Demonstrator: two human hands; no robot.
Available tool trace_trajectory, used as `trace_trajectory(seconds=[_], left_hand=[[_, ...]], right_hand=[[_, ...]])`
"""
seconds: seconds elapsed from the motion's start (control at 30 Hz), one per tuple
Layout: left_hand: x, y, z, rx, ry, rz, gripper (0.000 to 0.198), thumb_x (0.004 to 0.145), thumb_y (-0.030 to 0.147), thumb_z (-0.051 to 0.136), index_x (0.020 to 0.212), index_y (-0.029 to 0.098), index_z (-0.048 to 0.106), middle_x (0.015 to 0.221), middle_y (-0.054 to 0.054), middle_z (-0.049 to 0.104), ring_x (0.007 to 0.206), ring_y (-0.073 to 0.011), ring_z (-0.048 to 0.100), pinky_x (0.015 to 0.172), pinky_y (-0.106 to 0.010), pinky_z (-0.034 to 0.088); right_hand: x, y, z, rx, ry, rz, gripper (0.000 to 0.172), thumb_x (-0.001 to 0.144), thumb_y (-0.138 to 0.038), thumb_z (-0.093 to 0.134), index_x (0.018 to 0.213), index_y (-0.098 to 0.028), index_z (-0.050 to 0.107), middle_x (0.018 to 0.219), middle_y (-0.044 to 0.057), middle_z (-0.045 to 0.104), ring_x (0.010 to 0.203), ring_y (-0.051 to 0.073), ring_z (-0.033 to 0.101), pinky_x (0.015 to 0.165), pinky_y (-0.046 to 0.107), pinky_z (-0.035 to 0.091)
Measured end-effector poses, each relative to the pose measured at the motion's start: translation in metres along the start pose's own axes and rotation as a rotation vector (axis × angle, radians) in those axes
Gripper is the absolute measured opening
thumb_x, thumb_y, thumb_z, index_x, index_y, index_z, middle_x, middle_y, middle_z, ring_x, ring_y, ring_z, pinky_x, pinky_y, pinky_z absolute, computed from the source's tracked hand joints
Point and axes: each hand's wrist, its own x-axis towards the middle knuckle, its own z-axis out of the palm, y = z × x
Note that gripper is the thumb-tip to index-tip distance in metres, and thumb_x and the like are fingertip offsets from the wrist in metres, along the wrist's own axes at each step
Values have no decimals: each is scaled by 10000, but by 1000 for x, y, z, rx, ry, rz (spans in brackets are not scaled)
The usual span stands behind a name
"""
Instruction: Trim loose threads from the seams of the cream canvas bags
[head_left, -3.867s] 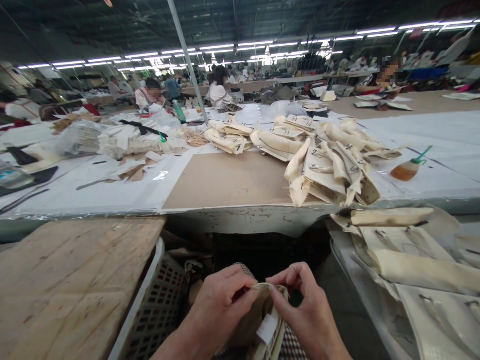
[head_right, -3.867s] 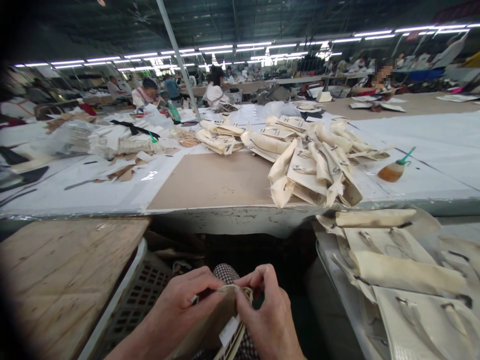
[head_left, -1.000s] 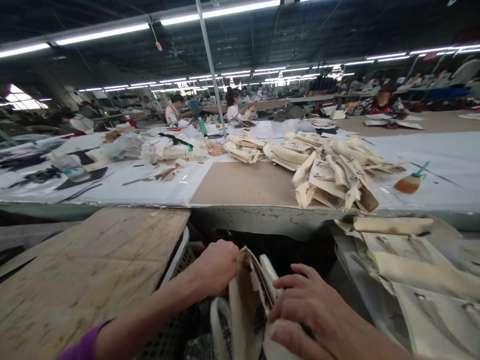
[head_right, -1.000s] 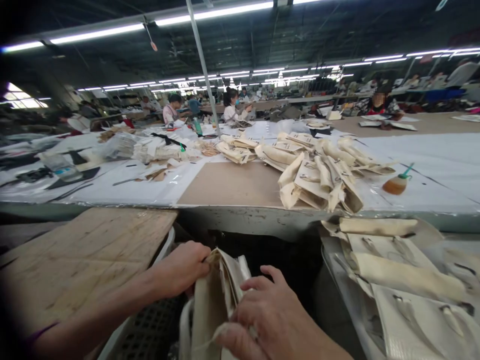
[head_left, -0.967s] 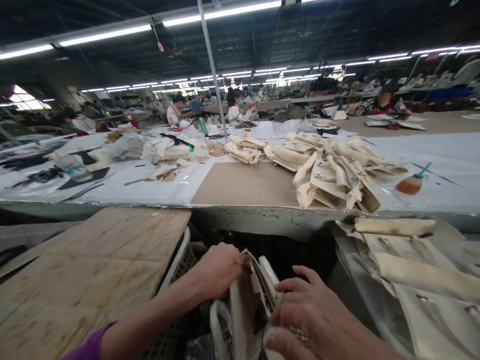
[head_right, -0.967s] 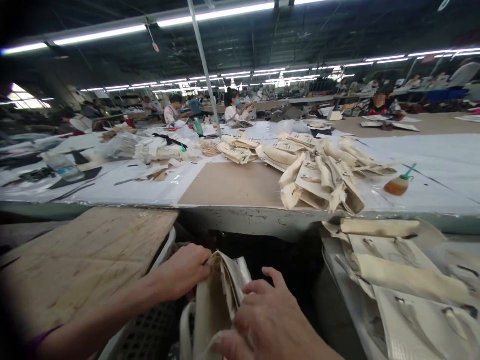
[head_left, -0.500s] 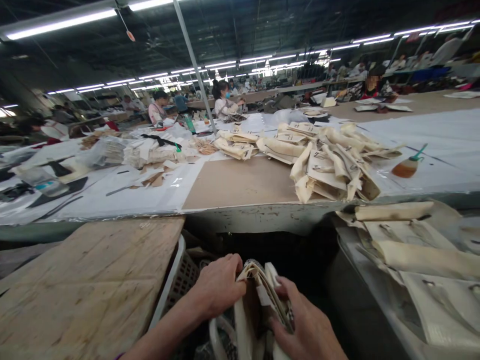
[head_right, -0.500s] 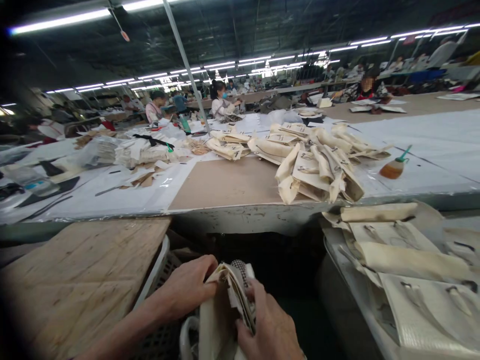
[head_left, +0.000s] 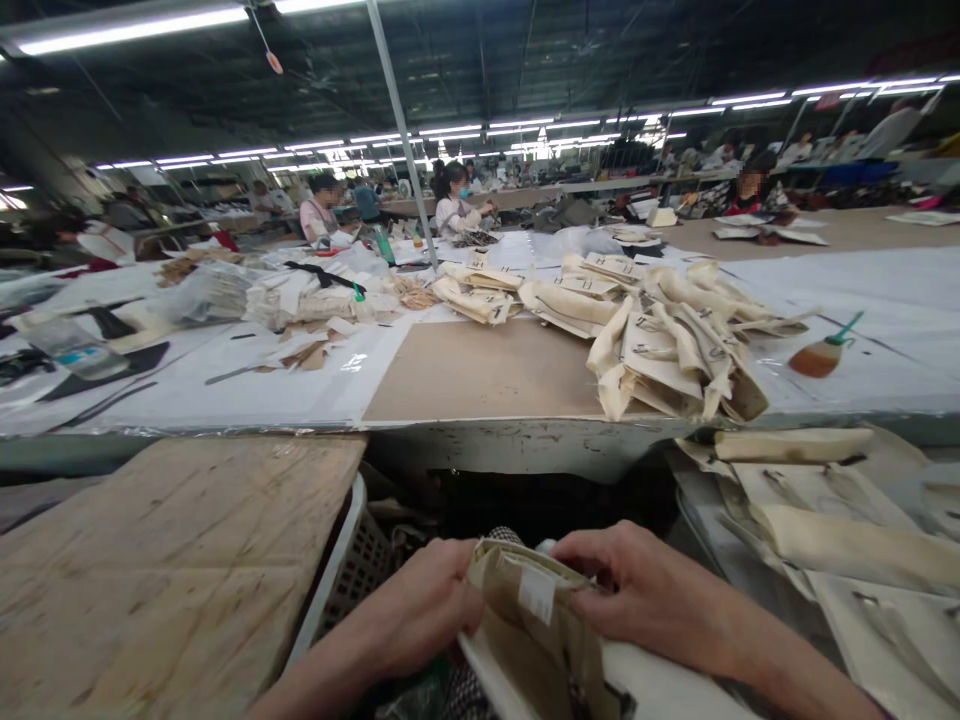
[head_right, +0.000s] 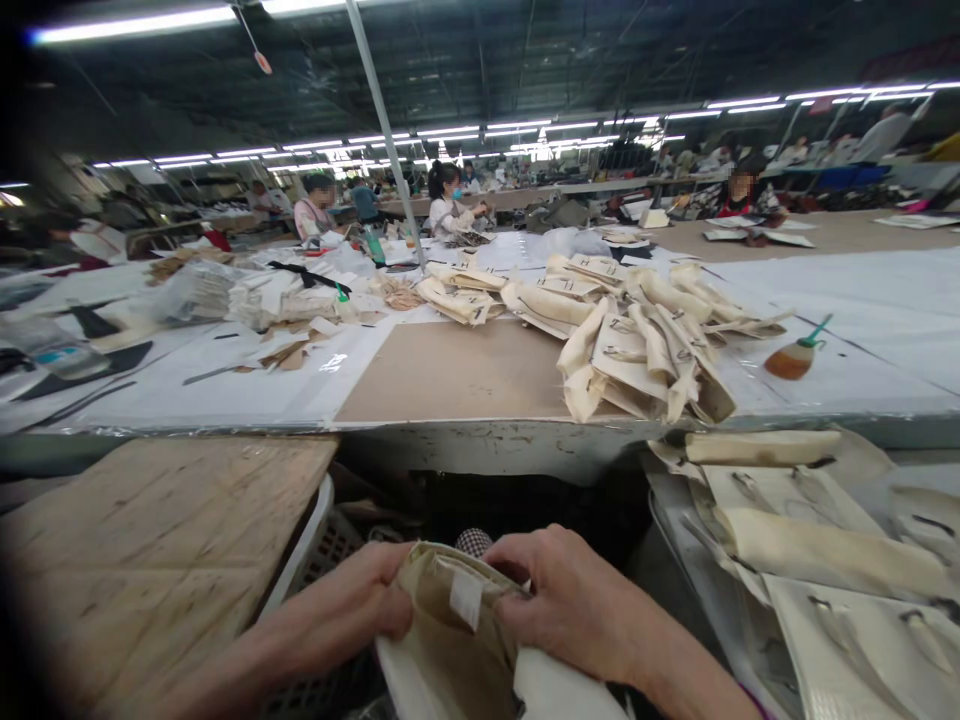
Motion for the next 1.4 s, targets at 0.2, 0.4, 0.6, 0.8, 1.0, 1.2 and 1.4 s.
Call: trace_trajectory(seconds=[0.2,0.4,0.6,0.8,1.0,1.2,1.4], left_hand=[[-2,-37,17,139,88,-60,244,756,206,471,963,200,601,976,-27,696,913,-243,629,772,-291,488],[-4,-32,14,320,406,300,371,777,89,578,1104,256,523,1418,-49,470,1286,-213,442,1087,-352,351],[16,-21,18,345,265,394,225,782,10,595,852,219,548,1166,19,608,1073,-154,564,908,-230,432],[27,-15,20,377,216,370,135,826,82,646,792,198,587,1060,19,672,966,-164,591,864,-240,441],[36,-14,25,319,240,427,119,866,117,602,782,201,593,1066,5,674,959,-161,594,858,-250,439],[40,-10,32,205,263,436,155,852,92,540,745,203,558,995,-4,671,923,-148,612,823,-236,453],[42,-7,35,126,296,413,141,847,125,546,728,199,563,976,-13,668,896,-148,623,810,-223,467]], right_hand=[[10,35,46,305,27,48,369,837,-201,514,1143,-182,720,912,5,744,828,191,656,696,232,469],[5,33,42,213,17,-7,356,860,-295,583,1189,-226,701,946,-3,744,816,193,655,727,242,478],[3,44,42,213,25,21,371,824,-425,650,1116,-211,731,966,27,749,875,247,667,767,284,498],[0,53,36,254,46,3,377,814,-392,678,1154,-232,720,955,4,757,853,223,687,760,257,497],[-7,58,36,30,128,47,301,818,-307,706,1116,-278,729,931,4,761,845,215,685,754,261,469],[-12,63,34,-61,120,-1,133,884,-317,646,966,-259,732,885,-13,746,790,177,665,701,228,441],[-13,72,38,-83,146,-122,324,985,-454,485,1071,-219,691,922,20,727,813,175,656,729,231,473]])
